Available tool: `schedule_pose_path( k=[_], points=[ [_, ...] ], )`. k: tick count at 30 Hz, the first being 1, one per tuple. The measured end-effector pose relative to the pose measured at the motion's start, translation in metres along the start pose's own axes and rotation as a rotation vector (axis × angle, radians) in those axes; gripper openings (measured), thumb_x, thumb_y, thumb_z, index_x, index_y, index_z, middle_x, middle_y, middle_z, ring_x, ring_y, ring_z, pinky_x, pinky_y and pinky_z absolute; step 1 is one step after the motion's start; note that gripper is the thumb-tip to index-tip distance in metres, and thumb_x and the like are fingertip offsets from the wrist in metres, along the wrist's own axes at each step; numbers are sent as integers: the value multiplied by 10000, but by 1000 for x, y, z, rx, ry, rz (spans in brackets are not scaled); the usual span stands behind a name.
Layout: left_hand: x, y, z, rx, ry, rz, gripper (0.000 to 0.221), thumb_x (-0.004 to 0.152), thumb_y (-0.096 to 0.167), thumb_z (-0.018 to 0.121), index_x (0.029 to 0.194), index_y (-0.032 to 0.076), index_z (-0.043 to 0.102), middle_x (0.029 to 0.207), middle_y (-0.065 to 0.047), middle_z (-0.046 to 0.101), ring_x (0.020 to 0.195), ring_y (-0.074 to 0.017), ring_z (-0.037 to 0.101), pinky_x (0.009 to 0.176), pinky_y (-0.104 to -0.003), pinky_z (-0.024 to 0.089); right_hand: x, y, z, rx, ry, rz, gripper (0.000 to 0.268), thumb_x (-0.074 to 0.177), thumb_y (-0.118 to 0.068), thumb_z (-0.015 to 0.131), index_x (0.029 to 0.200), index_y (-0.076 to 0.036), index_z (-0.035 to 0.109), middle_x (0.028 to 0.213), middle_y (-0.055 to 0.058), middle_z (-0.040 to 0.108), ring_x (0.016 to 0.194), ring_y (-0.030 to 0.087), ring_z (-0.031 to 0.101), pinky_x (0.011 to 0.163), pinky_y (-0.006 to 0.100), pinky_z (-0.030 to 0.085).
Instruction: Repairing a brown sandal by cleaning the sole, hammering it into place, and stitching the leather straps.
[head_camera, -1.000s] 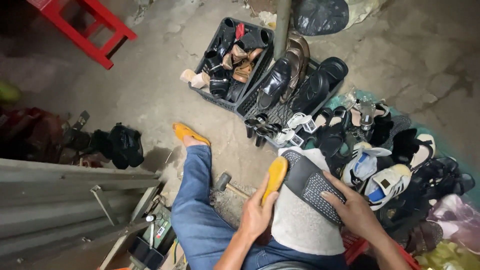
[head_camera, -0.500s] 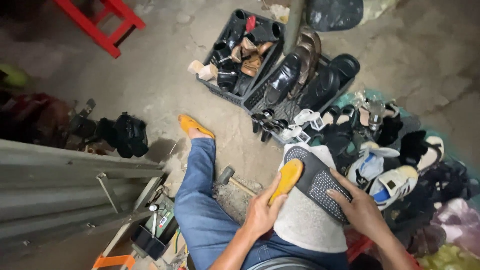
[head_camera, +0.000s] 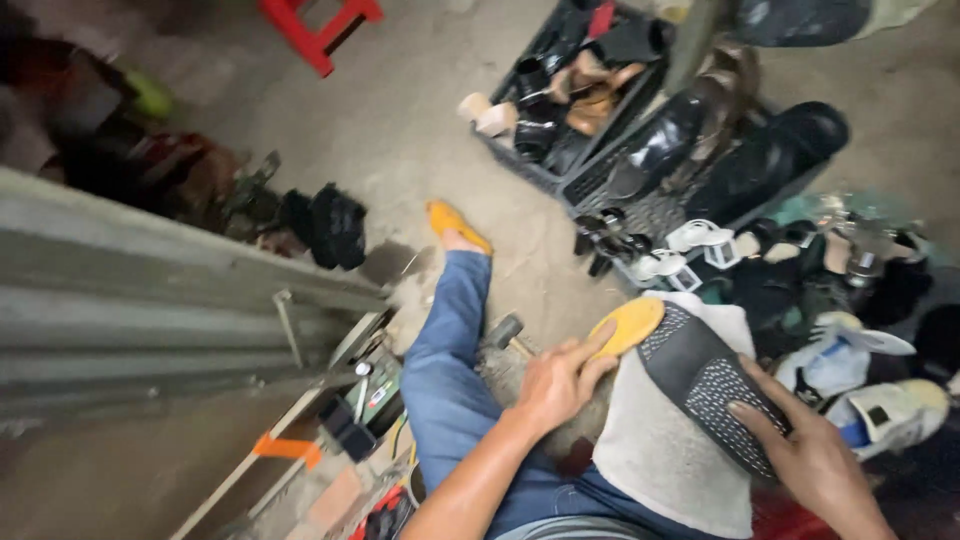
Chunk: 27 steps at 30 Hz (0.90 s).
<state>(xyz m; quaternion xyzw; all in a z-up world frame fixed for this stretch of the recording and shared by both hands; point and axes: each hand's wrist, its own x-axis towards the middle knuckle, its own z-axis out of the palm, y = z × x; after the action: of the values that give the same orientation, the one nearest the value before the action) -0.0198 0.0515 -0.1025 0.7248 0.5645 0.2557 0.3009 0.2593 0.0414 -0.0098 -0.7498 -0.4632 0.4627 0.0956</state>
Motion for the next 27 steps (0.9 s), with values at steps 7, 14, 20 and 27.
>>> schedule_pose_path(
  k=[7,14,20,27],
  points=[
    [32,29,-24,-80,-157,-80,527,1017,451,508,1523,312,466,1108,-156,670,692,-263,582,584,-412,561,-2,-19,-5,-148,-26,92,661,910,-439,603,1554,-469,454,1559,21,541,1382,318,573,1124,420,468],
    [19,35,-12,-218,-127,227,343,1040,304,602,1358,181,643,1108,-143,757,635,-188,671,543,-368,588,0,-18,-11,-168,-53,85,677,903,-460,588,1559,-506,427,1568,-13,534,1396,295,567,1070,419,495],
    [19,57,-32,-227,-256,252,471,1056,363,549,1501,221,498,1126,-154,698,581,-156,609,495,-312,604,0,-15,-12,-129,-78,68,662,899,-440,615,1532,-528,446,1616,-68,466,1483,222,469,1165,379,426],
    [13,42,-26,-174,-78,143,442,1026,366,603,1413,155,633,881,-65,636,619,-240,611,572,-428,462,15,5,-5,-162,-66,52,665,870,-493,605,1525,-510,489,1494,27,623,1401,250,578,1086,340,466]
  ],
)
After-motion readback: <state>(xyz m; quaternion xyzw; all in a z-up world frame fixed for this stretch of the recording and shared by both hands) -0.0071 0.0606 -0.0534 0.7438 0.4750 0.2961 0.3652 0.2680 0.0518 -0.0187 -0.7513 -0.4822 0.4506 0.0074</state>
